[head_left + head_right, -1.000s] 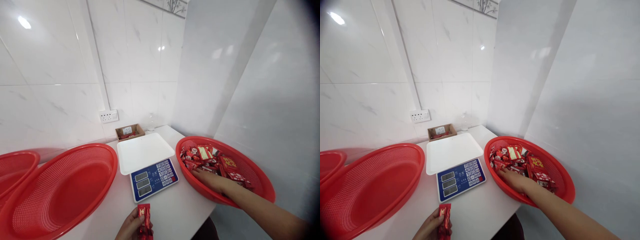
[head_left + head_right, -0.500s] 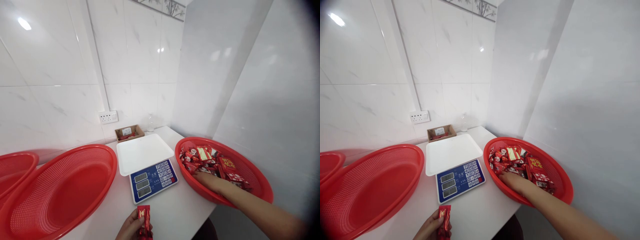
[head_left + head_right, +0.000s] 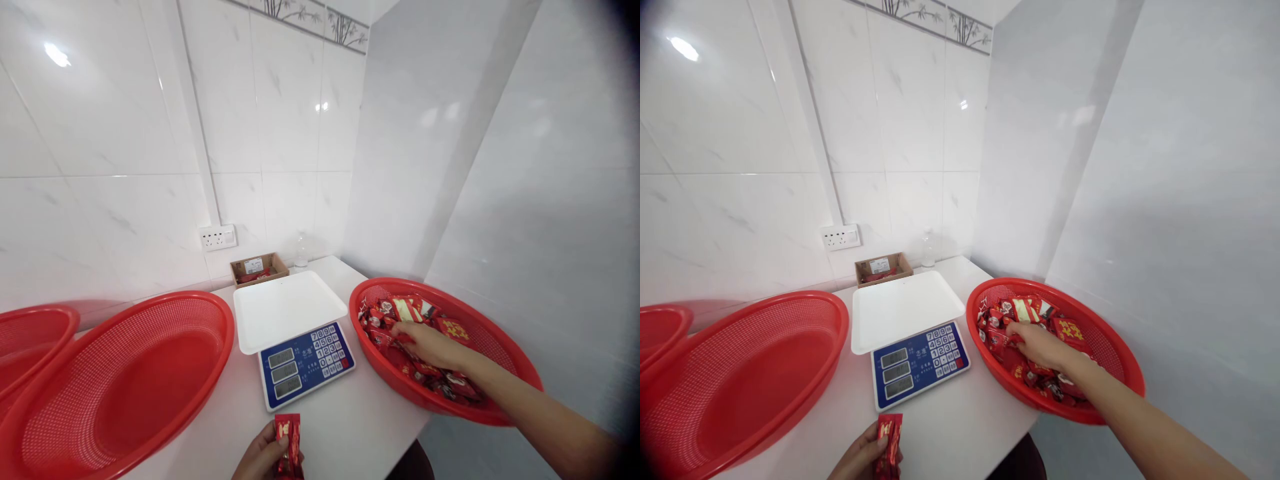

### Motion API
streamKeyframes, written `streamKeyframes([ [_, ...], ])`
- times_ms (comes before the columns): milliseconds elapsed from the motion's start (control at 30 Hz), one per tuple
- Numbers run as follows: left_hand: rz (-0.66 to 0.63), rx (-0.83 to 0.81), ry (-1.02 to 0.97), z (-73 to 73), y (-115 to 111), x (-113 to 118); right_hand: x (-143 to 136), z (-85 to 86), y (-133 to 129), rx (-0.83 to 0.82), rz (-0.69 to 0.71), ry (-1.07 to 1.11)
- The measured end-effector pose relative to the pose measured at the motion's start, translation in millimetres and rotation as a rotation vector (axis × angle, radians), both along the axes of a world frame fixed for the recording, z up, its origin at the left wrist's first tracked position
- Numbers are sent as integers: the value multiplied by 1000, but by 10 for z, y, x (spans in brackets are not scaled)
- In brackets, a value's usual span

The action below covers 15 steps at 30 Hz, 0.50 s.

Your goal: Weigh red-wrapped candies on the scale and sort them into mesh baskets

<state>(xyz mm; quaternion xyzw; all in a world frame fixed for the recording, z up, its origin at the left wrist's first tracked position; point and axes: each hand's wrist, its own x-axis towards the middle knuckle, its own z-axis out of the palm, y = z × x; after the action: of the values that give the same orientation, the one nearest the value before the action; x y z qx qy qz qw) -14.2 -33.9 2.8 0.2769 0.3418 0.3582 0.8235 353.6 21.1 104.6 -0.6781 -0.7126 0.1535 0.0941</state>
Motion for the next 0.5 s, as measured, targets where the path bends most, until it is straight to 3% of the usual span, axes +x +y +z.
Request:
streamKeyframes([
  [200,0,-9,18,63,-13,2,132,6,77,95,-76,-61],
  [500,-11,-36,46,141,-38,-7,43,87,94,94,-123,20],
])
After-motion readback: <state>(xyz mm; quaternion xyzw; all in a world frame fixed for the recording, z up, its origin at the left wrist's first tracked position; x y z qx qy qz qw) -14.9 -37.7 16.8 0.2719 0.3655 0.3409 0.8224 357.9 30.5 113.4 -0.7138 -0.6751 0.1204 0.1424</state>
